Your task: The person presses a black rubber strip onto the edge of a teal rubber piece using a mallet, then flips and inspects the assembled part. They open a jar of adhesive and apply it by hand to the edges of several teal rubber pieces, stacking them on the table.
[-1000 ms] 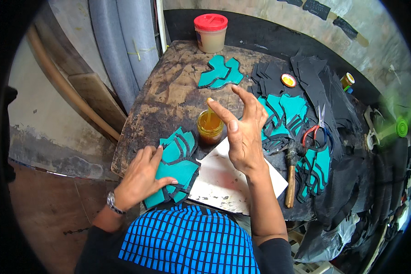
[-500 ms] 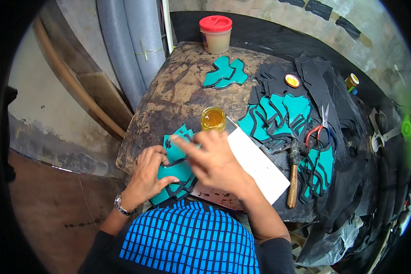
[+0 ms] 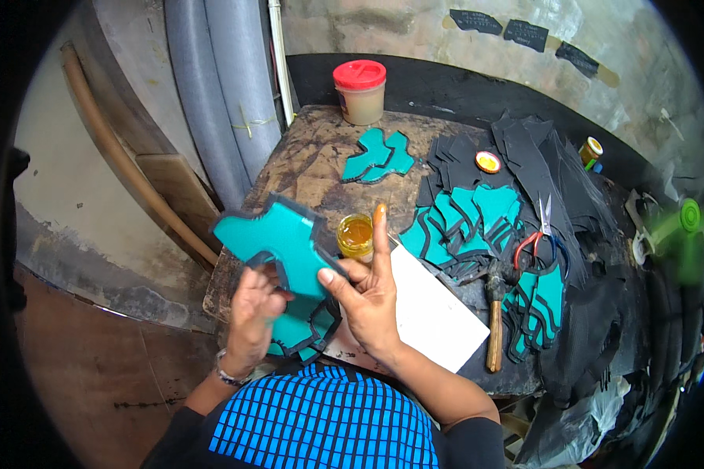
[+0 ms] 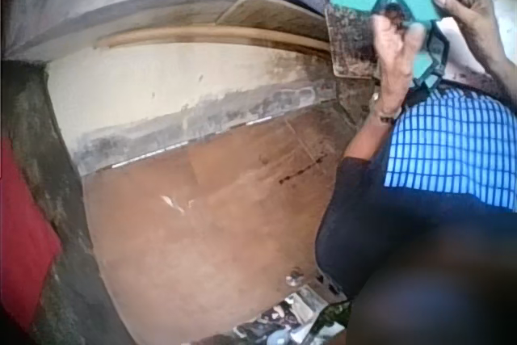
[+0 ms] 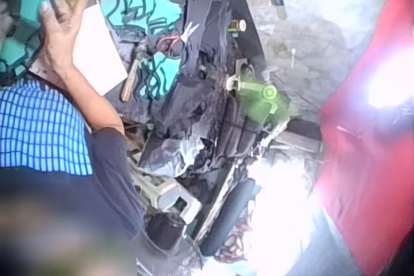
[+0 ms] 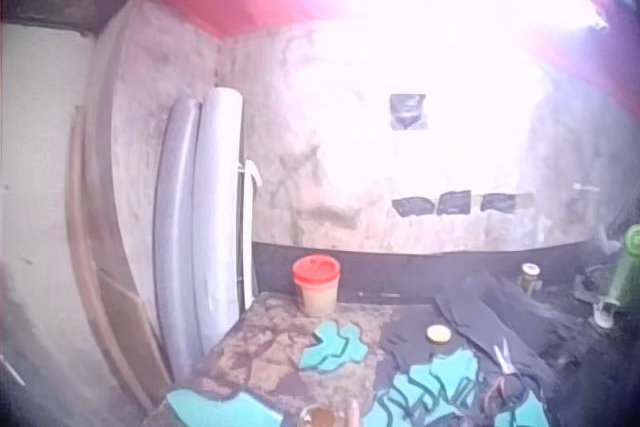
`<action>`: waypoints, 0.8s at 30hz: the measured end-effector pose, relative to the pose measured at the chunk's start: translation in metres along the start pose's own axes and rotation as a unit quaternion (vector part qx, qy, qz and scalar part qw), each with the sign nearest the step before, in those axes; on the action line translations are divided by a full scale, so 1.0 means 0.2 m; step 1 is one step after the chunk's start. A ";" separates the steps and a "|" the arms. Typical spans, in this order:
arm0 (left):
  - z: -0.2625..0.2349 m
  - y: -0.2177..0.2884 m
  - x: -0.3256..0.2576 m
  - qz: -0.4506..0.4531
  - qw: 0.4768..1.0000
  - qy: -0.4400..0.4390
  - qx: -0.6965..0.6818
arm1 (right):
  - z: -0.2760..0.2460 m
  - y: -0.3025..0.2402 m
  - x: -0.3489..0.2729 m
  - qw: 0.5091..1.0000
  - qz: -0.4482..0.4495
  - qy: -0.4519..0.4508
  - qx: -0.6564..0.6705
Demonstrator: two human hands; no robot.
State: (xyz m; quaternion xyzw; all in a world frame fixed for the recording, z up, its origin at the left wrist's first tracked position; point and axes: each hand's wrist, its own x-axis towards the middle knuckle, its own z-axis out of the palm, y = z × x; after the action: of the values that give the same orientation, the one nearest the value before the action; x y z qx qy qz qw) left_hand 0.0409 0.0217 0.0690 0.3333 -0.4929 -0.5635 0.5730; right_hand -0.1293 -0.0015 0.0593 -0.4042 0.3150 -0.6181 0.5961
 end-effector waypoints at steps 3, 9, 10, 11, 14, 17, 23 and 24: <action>0.01 -0.01 0.07 -0.004 1.000 0.003 0.017 | -0.02 0.02 -0.01 0.989 -0.032 -0.083 -0.119; -0.08 0.11 0.11 -0.106 0.994 -0.013 -0.036 | -0.13 -0.06 0.07 0.950 -0.188 -0.157 -0.196; -0.07 0.12 0.10 -0.105 0.994 -0.015 -0.034 | -0.14 -0.07 0.07 0.946 -0.185 -0.166 -0.209; -0.07 0.13 0.10 -0.108 0.993 -0.017 -0.035 | -0.14 -0.08 0.08 0.943 -0.185 -0.176 -0.215; -0.06 0.15 0.09 -0.111 0.992 -0.033 -0.050 | -0.14 -0.07 0.07 0.947 -0.153 -0.181 -0.216; -0.06 0.15 0.09 -0.109 0.991 -0.033 -0.066 | -0.12 -0.06 0.07 0.956 -0.117 -0.186 -0.192; -0.06 0.17 0.11 -0.112 0.989 -0.046 -0.081 | -0.10 -0.04 0.07 0.957 -0.074 -0.230 -0.162; -0.06 0.17 0.11 -0.113 0.989 -0.048 -0.085 | -0.10 -0.04 0.07 0.956 -0.080 -0.230 -0.166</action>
State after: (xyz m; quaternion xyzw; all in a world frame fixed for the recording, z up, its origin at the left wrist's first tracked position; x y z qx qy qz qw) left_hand 0.0592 0.0023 0.1017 0.3093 -0.4295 -0.6800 0.5074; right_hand -0.1506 -0.0163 0.0577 -0.6527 0.2345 -0.4927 0.5255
